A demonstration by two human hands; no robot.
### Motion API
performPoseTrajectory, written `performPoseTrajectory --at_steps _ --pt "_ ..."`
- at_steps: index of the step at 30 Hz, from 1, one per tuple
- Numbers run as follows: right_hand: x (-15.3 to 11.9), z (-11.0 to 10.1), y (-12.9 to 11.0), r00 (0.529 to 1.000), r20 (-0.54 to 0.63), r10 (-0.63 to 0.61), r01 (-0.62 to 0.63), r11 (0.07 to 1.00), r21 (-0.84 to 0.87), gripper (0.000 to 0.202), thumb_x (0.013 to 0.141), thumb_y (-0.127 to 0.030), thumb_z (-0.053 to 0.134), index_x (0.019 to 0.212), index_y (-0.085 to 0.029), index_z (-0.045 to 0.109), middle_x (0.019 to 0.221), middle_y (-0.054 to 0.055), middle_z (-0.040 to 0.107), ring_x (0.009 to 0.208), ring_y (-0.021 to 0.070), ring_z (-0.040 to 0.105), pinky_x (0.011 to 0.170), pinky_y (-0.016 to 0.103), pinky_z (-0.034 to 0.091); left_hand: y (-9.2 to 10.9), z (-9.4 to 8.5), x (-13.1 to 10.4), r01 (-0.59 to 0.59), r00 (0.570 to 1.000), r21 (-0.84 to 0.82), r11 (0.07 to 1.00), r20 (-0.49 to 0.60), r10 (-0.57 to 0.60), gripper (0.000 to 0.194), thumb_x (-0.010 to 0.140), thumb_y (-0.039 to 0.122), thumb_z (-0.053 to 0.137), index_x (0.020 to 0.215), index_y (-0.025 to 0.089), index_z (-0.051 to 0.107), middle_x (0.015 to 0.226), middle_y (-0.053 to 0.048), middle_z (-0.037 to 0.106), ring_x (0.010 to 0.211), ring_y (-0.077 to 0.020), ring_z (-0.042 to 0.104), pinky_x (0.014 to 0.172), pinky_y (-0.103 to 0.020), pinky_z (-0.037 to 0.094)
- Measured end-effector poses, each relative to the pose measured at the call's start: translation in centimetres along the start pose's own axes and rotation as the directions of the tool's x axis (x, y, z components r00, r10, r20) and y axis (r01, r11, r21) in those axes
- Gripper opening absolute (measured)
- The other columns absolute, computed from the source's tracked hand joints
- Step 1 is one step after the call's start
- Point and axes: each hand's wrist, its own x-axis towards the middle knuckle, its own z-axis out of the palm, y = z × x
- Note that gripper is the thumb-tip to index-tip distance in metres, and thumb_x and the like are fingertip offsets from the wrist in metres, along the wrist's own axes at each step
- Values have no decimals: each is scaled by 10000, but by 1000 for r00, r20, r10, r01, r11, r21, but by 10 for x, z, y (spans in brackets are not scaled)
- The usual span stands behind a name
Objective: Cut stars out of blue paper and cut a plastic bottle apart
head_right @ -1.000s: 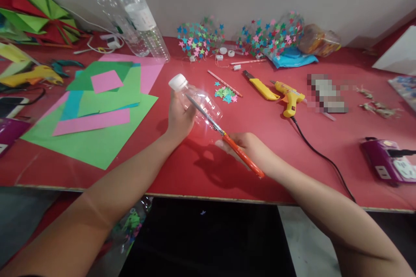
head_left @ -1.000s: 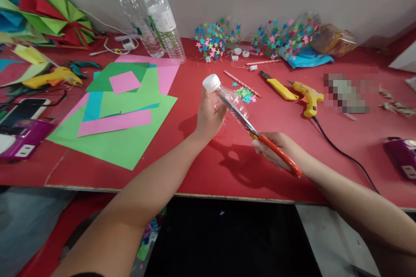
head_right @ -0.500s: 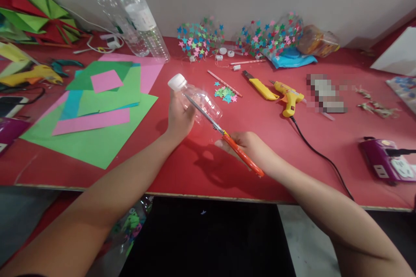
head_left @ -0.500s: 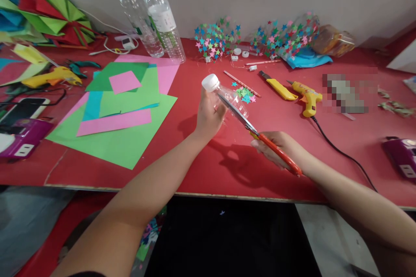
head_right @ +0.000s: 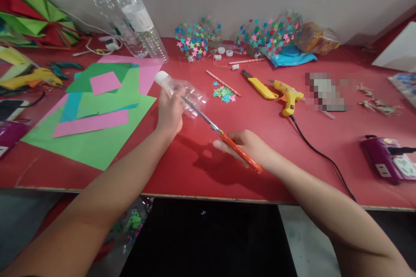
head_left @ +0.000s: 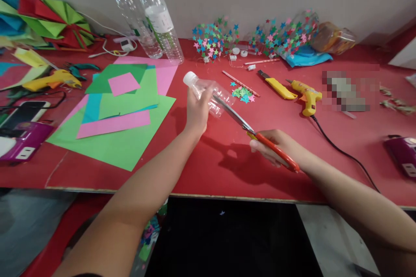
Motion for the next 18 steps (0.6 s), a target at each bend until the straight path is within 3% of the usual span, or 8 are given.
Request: performPoseTrajectory --at_steps 2,4,7,11,18 --pt "2 -1 0 988 -139 -62 60 998 -14 452 806 -617 613 662 -204 499 445 -69 401 413 104 402 451 250 285 5 4 -2 141 990 -155 978 -6 -143 365 801 455 640 1047 237 481 1034 -71 640 1039 -258 657 901 -448 530" --pt "6 -4 0 950 -295 -103 93 995 -48 461 774 -625 629 652 -208 474 478 -59 402 450 107 394 472 255 269 14 11 -9 286 958 -266 921 102 -268 332 769 381 667 1001 224 489 1016 -67 650 1041 -266 672 907 -467 543" --pt "13 -10 2 886 -449 -114 65 990 -124 451 734 -617 646 669 -205 474 520 -51 390 497 109 363 489 257 243 30 20 -23 422 899 -310 852 265 -349 314 766 345 663 1001 214 502 1059 -78 665 1080 -287 674 931 -515 542" --pt "25 -11 9 842 -517 -156 26 968 -251 457 686 -583 644 604 -212 391 548 -54 323 548 99 293 498 251 211 42 28 -38 512 827 -261 818 406 -388 288 770 357 667 973 201 537 1058 -86 672 1055 -295 688 912 -531 554" --pt "36 -7 20 787 -578 -217 23 946 -323 329 704 -435 541 598 -225 311 546 -51 308 567 104 290 512 251 203 41 23 -39 628 675 -182 756 612 -413 330 731 274 746 1026 227 606 1032 -69 711 978 -259 710 881 -466 578"
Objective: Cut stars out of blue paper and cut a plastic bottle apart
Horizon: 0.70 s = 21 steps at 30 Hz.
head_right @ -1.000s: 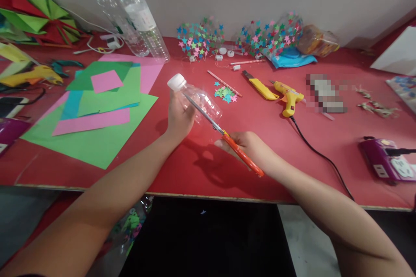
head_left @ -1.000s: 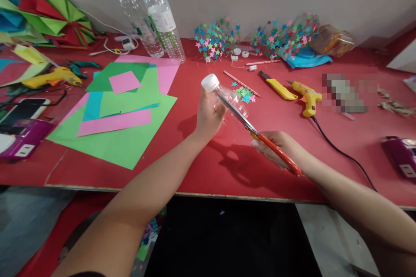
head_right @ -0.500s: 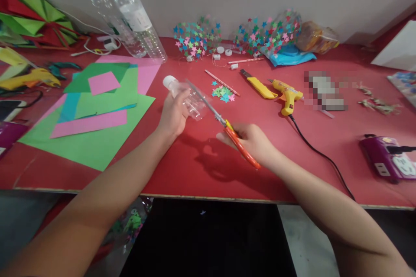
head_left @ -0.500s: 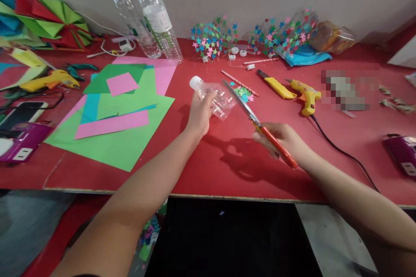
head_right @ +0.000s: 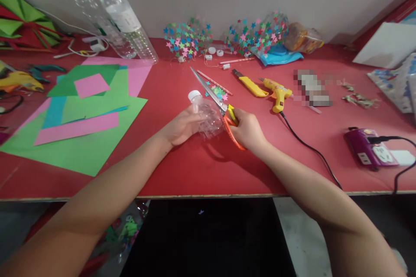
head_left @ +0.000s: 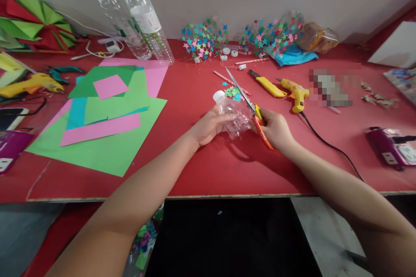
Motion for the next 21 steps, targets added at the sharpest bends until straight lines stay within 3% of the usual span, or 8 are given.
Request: performPoseTrajectory --at_steps 5,9,15,21 --pt "3 0 4 1000 -7 -4 4 1000 -30 311 680 -438 551 612 -229 331 542 -50 335 564 112 303 510 255 203 9 -9 -2 61 979 -84 995 198 -44 422 676 226 743 1088 246 652 1159 -88 718 1100 -292 681 916 -466 571" --pt "2 0 4 999 -6 -40 40 999 -24 287 682 -389 538 622 -234 304 552 -51 341 565 110 285 513 255 200 8 -14 2 66 989 -139 988 141 -46 291 751 310 654 1027 220 672 1107 -114 739 1087 -320 690 916 -518 563" --pt "-2 0 3 996 13 -86 87 996 -16 265 674 -332 535 646 -237 290 564 -49 364 570 112 266 517 257 194 5 -11 6 36 994 -70 997 106 -28 195 758 272 585 927 190 636 983 -125 758 1033 -334 709 908 -552 559" --pt "-5 1 1 994 52 -100 103 993 -51 205 673 -311 525 688 -236 335 581 -37 399 542 116 286 525 255 234 2 -4 4 -29 999 4 1000 27 29 244 765 331 652 969 204 607 960 -103 740 899 -275 729 818 -454 599"
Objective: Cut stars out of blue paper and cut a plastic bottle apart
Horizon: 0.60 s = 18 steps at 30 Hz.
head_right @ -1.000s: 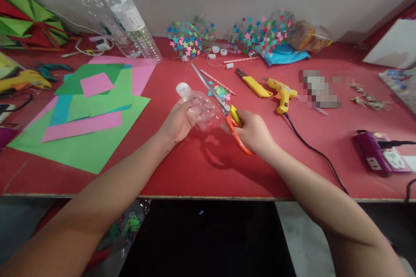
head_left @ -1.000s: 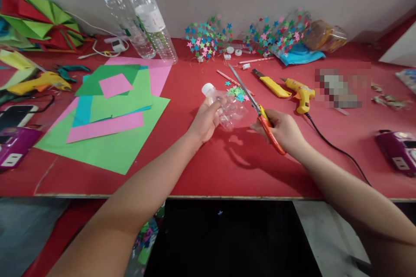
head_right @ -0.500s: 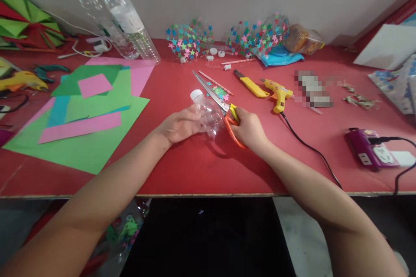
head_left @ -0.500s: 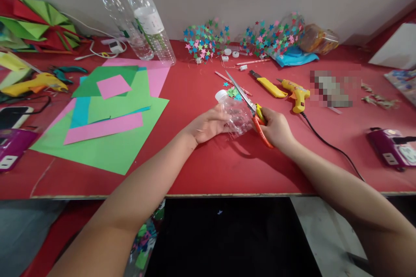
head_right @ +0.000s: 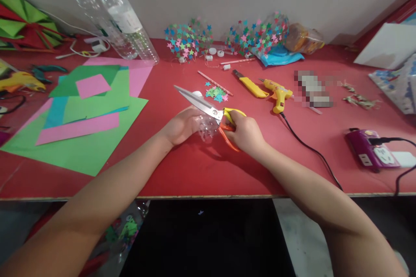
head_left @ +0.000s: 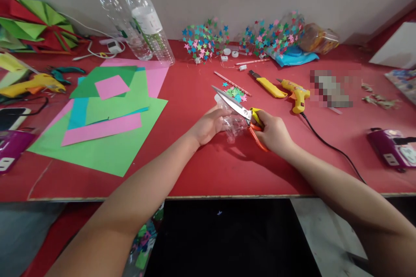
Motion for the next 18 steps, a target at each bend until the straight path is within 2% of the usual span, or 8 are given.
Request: performPoseTrajectory --at_steps 6,9,12,15,18 --pt "-5 4 -4 997 56 -45 45 999 -15 169 691 -316 523 743 -232 386 624 -18 436 551 126 327 553 264 258 -3 3 2 -26 998 102 994 -48 31 283 761 453 714 873 216 606 811 -77 715 767 -226 717 666 -346 607" --pt "-5 3 -4 997 70 -42 42 999 5 160 692 -305 540 747 -226 413 631 -20 446 556 121 320 558 261 266 -2 5 3 -36 996 119 992 -75 45 269 736 427 738 828 211 606 798 -54 711 710 -195 710 625 -316 599" --pt "-4 0 -5 996 80 -35 31 998 51 164 699 -314 577 755 -213 460 625 -31 440 566 115 313 552 255 267 -2 5 5 -14 993 105 994 -114 26 259 713 374 751 832 201 599 809 -58 717 720 -216 717 618 -334 592" --pt "-3 -6 -6 992 126 2 -20 989 147 253 734 -413 627 733 -202 488 616 -43 419 583 114 328 547 249 277 0 1 6 7 969 41 999 -247 3 233 734 321 716 873 191 582 800 -61 715 759 -248 726 670 -384 592" --pt "-3 -16 -8 968 247 45 -115 953 280 357 763 -530 645 756 -194 526 622 -47 425 575 112 371 546 247 293 4 -8 9 -124 912 -39 992 -398 98 238 742 284 692 923 192 568 784 -36 704 765 -220 723 692 -356 586"
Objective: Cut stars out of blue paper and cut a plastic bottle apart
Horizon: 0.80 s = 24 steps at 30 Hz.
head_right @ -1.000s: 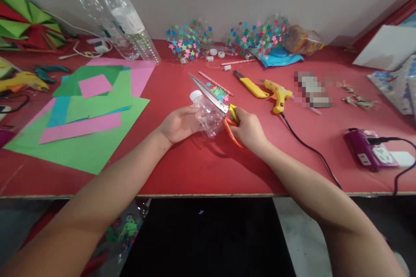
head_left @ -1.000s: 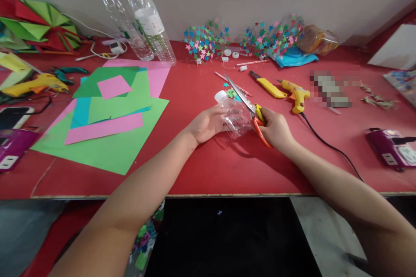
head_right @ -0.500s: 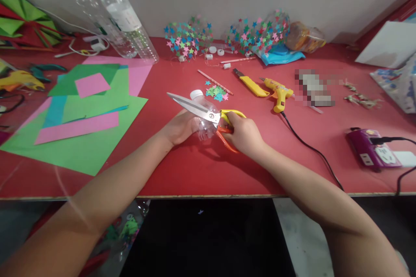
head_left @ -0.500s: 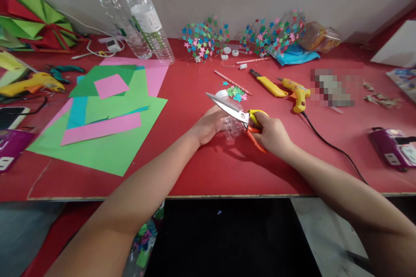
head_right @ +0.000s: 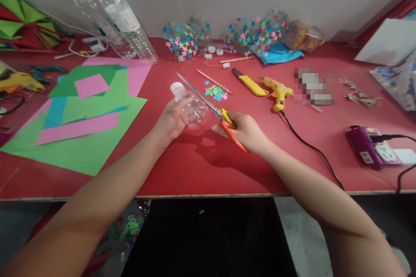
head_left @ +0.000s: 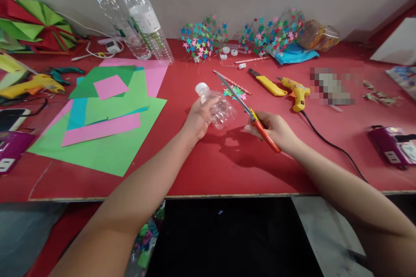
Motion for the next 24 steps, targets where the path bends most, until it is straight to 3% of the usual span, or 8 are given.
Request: performPoseTrajectory --at_steps 3,7,13,24 --pt "-3 -8 -3 992 129 8 -12 999 31 397 786 -574 643 802 -187 557 644 -40 448 572 113 391 544 248 296 4 -9 8 -99 988 -81 992 -124 88 238 740 287 691 916 195 562 765 -22 698 690 -175 701 624 -282 554" --pt "-6 -13 -3 972 236 -16 46 992 -119 446 807 -616 624 719 -191 519 641 -38 421 576 108 352 535 253 275 6 -19 16 -149 968 -112 982 -221 122 192 757 301 680 872 210 556 770 -22 705 688 -164 692 589 -257 522" --pt "-9 -16 -3 946 323 16 51 979 -197 541 846 -663 562 619 -204 387 601 -54 325 557 100 288 521 253 253 8 -22 19 -208 949 -162 964 -274 159 156 777 305 673 855 216 571 777 -23 709 747 -175 708 700 -294 558" --pt "-11 -15 -8 942 319 101 -38 980 -197 562 809 -710 568 629 -206 395 626 -50 326 568 103 287 519 252 262 7 -20 18 -197 957 -147 969 -243 158 164 777 307 667 862 210 565 783 -28 703 767 -192 713 708 -317 560"
